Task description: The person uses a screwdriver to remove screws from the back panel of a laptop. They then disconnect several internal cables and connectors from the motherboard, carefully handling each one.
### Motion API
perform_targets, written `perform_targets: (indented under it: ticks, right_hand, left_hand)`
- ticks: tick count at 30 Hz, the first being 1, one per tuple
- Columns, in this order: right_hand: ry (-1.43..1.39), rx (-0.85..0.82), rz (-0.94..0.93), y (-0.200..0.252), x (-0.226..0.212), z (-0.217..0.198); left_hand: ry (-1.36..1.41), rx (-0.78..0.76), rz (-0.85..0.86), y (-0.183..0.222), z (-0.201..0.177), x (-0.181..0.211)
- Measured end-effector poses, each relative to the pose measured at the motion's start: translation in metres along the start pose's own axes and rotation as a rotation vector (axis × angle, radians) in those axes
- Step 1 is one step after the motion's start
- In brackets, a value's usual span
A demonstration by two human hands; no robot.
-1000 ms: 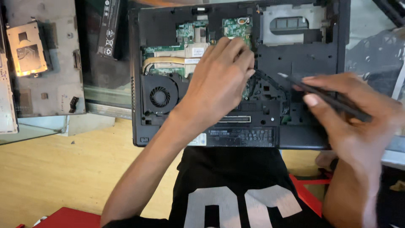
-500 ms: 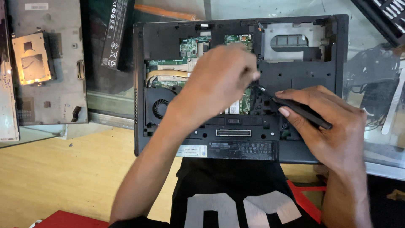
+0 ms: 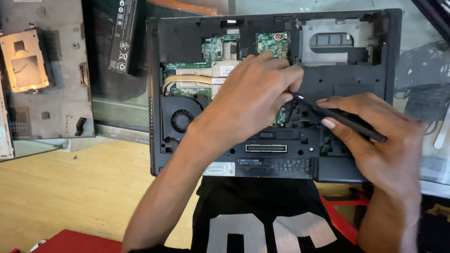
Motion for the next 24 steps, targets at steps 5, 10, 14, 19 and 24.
perform_targets:
  ticks: [5, 10, 14, 19, 24]
  right_hand:
    - [0.009, -0.011, -0.01, 0.007, 0.01, -0.003]
    - [0.006, -0.033, 0.017, 0.008, 0.011, -0.002]
    - [-0.006, -0.023, -0.014, 0.006, 0.008, -0.001]
    - [-0.017, -0.005, -0.006, 0.011, 0.016, -0.003]
    - [-0.249, 0.149, -0.071, 0.015, 0.014, -0.005]
  left_hand:
    - [-0.022, -0.005, 0.003, -0.001, 0.005, -0.002]
    - [-0.028, 0.026, 0.052, -0.003, 0.004, -0.004]
    - [-0.015, 0.068, 0.096, -0.001, 0.006, -0.003]
    - [-0.038, 0.084, 0.121, 0.0, 0.008, 0.001]
    - [0.028, 0.025, -0.017, -0.003, 0.016, -0.002]
Point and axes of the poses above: each hand's wrist, its own y-axis away from the middle knuckle, its own z-axis out of the palm, x = y × z, the point moved 5 cm from there along -y, towards the middle knuckle
